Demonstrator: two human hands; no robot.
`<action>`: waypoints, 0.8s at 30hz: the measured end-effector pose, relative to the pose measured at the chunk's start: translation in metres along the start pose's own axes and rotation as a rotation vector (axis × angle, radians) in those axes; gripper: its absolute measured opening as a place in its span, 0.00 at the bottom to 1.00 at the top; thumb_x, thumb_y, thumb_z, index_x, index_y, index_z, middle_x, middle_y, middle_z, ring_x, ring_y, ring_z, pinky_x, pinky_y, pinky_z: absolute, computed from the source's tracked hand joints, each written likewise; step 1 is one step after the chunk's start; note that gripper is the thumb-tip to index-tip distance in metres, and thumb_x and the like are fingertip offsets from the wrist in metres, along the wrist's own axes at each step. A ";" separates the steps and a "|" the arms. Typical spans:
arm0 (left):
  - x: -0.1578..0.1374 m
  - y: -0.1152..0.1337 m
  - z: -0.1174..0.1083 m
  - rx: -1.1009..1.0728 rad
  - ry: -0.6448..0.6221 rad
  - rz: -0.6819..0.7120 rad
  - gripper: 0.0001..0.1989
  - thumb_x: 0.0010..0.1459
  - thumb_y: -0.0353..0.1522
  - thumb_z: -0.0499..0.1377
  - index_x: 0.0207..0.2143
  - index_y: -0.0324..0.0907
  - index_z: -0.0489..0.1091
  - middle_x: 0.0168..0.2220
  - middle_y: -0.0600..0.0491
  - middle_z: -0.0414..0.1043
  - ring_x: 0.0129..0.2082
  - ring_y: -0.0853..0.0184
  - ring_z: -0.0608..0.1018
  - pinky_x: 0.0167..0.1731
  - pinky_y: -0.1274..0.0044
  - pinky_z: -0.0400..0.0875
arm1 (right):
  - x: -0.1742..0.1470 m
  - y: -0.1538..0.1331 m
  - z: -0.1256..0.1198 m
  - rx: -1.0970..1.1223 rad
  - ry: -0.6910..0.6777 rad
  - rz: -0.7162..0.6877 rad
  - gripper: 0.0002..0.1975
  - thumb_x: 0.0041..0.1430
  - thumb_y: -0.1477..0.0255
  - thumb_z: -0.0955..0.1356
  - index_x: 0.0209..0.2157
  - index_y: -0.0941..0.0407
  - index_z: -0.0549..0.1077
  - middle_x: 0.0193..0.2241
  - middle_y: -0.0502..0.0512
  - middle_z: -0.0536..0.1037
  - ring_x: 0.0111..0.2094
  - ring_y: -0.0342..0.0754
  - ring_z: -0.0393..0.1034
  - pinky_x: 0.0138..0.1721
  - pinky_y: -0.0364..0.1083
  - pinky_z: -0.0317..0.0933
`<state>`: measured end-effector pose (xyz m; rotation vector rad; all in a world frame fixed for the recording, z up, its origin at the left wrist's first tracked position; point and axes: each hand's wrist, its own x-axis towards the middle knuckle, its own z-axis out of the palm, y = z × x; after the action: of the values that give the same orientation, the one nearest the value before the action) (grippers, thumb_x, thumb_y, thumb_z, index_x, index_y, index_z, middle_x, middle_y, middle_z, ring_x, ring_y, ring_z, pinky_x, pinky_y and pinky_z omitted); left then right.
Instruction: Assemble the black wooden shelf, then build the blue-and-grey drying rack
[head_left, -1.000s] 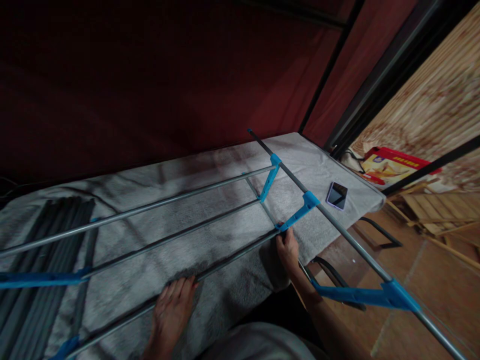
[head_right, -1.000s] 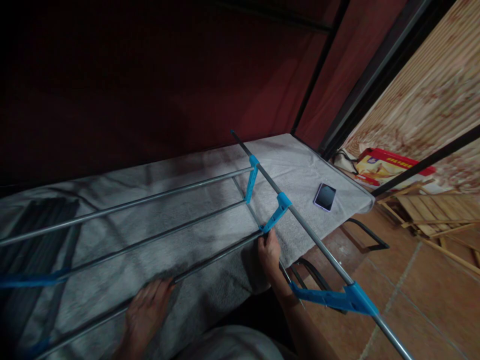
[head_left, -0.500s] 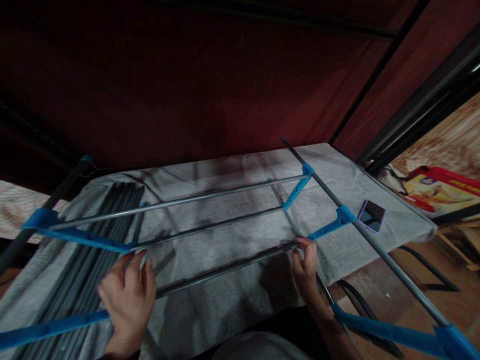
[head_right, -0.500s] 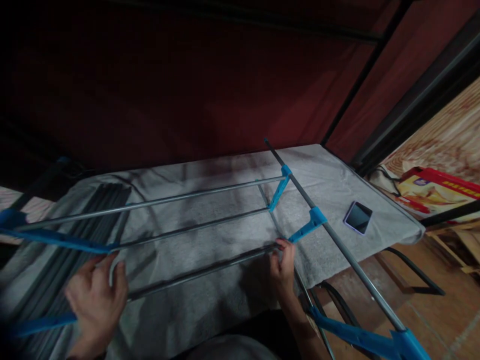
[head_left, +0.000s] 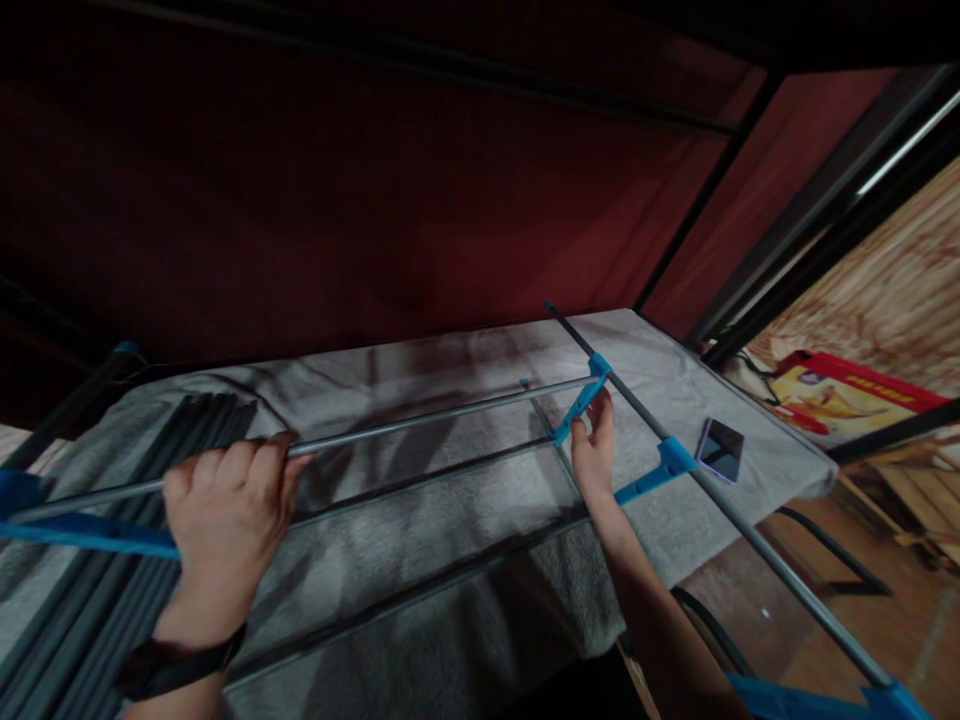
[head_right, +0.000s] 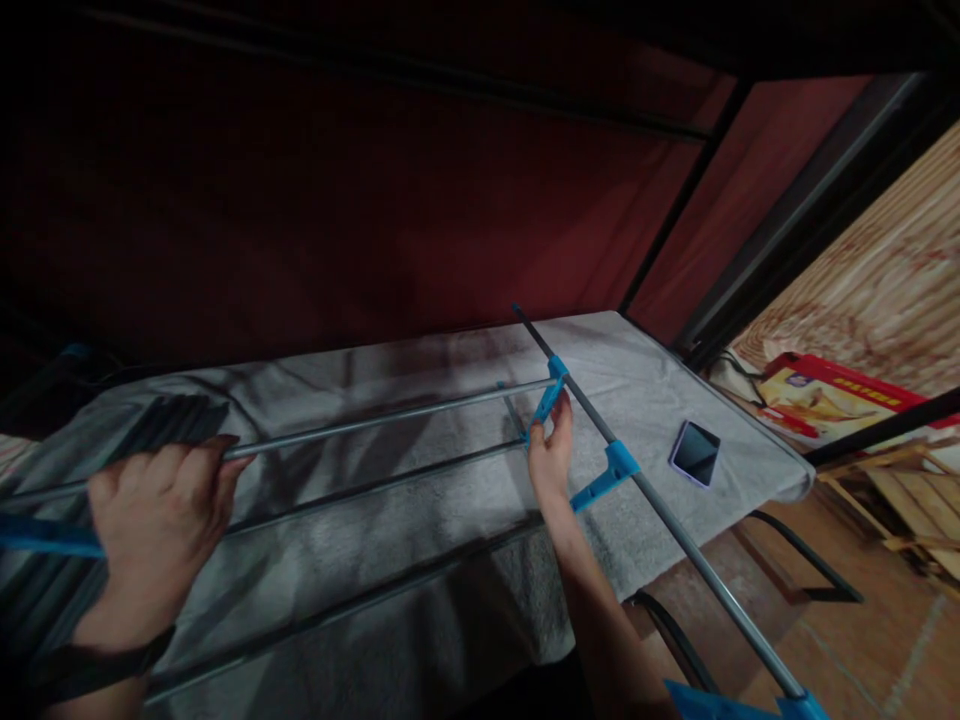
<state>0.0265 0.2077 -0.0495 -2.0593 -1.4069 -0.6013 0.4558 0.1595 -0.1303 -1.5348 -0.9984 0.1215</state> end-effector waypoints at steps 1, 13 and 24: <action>0.000 -0.002 0.001 0.018 0.012 0.011 0.15 0.67 0.41 0.54 0.44 0.39 0.73 0.29 0.54 0.63 0.34 0.62 0.67 0.41 0.69 0.61 | 0.004 -0.003 0.001 0.001 0.009 -0.006 0.34 0.64 0.66 0.61 0.69 0.57 0.52 0.67 0.65 0.60 0.67 0.54 0.58 0.66 0.58 0.53; 0.007 -0.003 -0.012 0.024 -0.003 0.110 0.12 0.67 0.39 0.52 0.30 0.45 0.64 0.27 0.51 0.60 0.32 0.58 0.65 0.32 0.68 0.52 | 0.024 -0.005 -0.002 -0.192 0.108 -0.105 0.23 0.67 0.57 0.61 0.54 0.57 0.71 0.52 0.66 0.75 0.55 0.56 0.69 0.59 0.58 0.61; 0.010 0.003 -0.022 0.068 -0.063 0.123 0.14 0.68 0.38 0.51 0.34 0.41 0.70 0.28 0.48 0.68 0.32 0.56 0.69 0.34 0.67 0.55 | 0.024 -0.007 -0.004 -0.183 0.143 -0.135 0.27 0.64 0.53 0.64 0.51 0.61 0.74 0.49 0.71 0.75 0.52 0.61 0.71 0.54 0.59 0.63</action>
<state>0.0314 0.1993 -0.0277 -2.1087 -1.3063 -0.4358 0.4698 0.1709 -0.1120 -1.6114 -1.0163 -0.1770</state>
